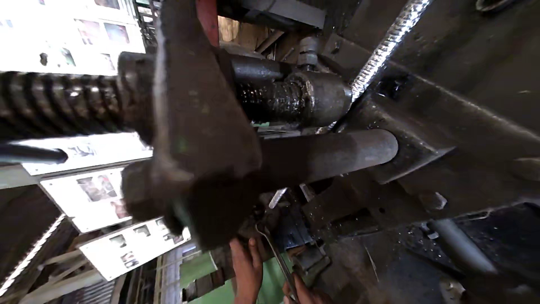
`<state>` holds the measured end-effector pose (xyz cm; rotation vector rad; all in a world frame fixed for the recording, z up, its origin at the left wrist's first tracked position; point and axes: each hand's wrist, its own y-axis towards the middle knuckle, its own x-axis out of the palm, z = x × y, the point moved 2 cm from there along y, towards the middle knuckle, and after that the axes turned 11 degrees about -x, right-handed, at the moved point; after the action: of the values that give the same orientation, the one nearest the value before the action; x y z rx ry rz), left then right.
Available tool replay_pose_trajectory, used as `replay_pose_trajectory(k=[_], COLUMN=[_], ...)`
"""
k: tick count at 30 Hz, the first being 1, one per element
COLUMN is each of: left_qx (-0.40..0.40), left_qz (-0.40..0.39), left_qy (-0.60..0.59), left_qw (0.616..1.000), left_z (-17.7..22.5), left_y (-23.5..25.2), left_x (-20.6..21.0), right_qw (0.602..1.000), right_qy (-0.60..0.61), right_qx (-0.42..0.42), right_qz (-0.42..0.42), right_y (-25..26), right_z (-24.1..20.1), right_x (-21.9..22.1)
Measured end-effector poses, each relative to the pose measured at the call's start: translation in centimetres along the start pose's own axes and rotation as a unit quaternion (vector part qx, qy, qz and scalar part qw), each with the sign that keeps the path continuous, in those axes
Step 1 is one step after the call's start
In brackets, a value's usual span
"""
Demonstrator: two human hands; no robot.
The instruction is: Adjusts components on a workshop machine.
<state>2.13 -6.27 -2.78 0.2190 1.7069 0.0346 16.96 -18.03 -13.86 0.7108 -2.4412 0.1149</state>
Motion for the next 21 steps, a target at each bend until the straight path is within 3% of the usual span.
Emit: replay_pose_trajectory(k=[7,14,17,21], left_qx=[0.018,0.02,0.01,-0.011], left_qz=[0.014,0.045,0.056,0.031], left_qy=[-0.043,-0.045,-0.061,-0.114], left_qw=[0.999,0.998,0.997,0.993], left_z=[-0.7,-0.5,-0.4,-0.2], left_y=[0.2,0.1,-0.1,-0.3], left_x=[0.3,0.3,0.3,0.0], right_qw=[0.999,0.985,0.952,0.872], right_qy=[-0.043,-0.159,-0.286,-0.446], right_qx=[0.029,0.06,0.093,0.159], right_qz=[-0.008,0.012,0.053,0.122], right_y=[-0.5,-0.3,-1.0,-2.1], right_z=[-1.2,-1.0,-2.4,-5.4], right_x=[-0.8,-0.8,-0.8,1.1])
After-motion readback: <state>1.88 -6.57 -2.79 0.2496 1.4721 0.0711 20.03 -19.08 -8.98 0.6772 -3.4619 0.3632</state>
